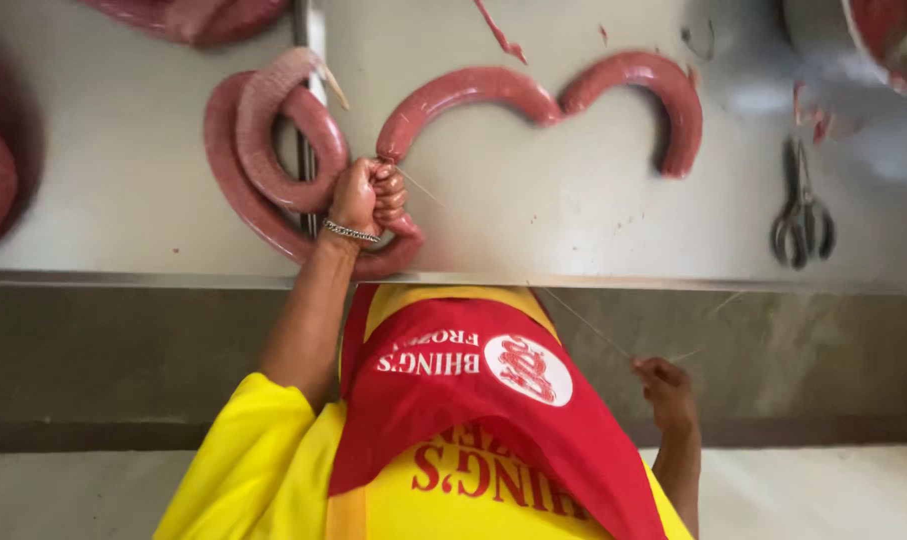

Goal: The person segments a long strand of sausage by hand using a thin string and scissors, tying knots at regular intervals along the casing to create individual sausages.

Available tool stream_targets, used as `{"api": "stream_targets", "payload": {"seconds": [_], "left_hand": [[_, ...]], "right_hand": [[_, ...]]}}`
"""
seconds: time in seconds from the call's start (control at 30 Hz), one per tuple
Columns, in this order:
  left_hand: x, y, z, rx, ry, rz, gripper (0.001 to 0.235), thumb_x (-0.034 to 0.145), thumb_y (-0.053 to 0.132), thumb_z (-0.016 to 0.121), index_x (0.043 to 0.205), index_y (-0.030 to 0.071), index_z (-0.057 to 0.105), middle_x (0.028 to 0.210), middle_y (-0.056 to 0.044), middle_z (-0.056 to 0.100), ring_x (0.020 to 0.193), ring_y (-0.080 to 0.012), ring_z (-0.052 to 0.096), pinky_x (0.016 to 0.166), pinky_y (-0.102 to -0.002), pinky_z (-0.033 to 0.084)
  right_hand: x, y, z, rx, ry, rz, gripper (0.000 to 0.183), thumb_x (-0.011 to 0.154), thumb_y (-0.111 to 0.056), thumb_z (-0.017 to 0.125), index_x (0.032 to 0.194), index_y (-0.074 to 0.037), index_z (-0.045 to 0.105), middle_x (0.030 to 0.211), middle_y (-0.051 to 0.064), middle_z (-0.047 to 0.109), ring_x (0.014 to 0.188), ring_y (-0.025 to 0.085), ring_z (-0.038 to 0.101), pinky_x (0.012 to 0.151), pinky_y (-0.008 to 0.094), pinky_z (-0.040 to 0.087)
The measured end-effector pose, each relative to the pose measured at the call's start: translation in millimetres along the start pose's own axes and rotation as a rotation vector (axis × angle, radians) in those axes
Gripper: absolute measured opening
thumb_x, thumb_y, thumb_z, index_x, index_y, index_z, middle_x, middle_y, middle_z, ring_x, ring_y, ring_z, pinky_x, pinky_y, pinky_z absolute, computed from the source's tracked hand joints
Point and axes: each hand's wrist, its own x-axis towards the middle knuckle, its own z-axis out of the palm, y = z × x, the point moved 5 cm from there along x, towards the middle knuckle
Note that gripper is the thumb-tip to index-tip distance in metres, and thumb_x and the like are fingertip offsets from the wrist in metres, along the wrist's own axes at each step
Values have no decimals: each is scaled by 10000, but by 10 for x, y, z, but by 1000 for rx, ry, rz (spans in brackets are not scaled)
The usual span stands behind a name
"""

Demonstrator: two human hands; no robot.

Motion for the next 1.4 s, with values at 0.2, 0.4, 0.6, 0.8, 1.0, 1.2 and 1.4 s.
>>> {"api": "stream_targets", "payload": {"seconds": [0.2,0.4,0.6,0.8,1.0,1.2,1.4], "left_hand": [[-70,-139,170,79,133,78,241,1052,188,393,842,107,482,671,24,398,544,-89,357,466,-249,318],[-321,-657,428,-49,181,-46,227,1071,184,411,916,59,520,773,-39,523,685,-159,509,657,-306,484],[-213,-663,87,-46,142,5,226,1088,184,443,931,55,541,686,24,431,561,-101,372,520,-268,359],[-116,-729,22,-195,2,-5,270,1083,220,461,845,94,485,644,36,402,498,-98,331,445,-260,310],[-199,-562,174,-102,74,-9,215,1071,188,454,919,57,533,682,25,415,567,-88,364,508,-242,315],[-153,-517,273,-134,-35,-10,221,1083,185,419,904,79,492,713,19,408,586,-91,359,522,-241,326],[-154,-485,296,-140,33,-47,221,1075,194,407,881,106,467,693,35,373,580,-84,339,524,-244,324]], "right_hand": [[365,-757,-471,209,170,-177,322,1018,-301,580,1187,-47,683,1066,41,688,783,163,601,635,354,463],[1770,-2469,-264,-771,162,-337,940,732,-526,804,1487,-67,482,1347,258,623,1311,417,545,1090,512,464],[1667,-5004,264,-758,453,-812,822,793,-421,805,1481,-83,509,1373,257,606,1266,401,581,1025,483,503],[-212,-4906,2079,-776,190,-1404,712,854,-317,806,1475,-98,536,1399,256,588,1220,386,617,960,455,542],[-638,-3579,1158,-492,156,-1358,614,915,-212,807,1470,-114,563,1425,255,571,1175,370,653,895,426,580],[557,-1786,-978,-89,602,-769,413,925,-128,614,1336,-123,662,1198,121,722,929,222,704,809,357,587],[1097,-945,-1970,-907,935,-259,364,974,-188,507,1277,-73,672,1195,118,688,1028,235,671,842,402,560]]}}
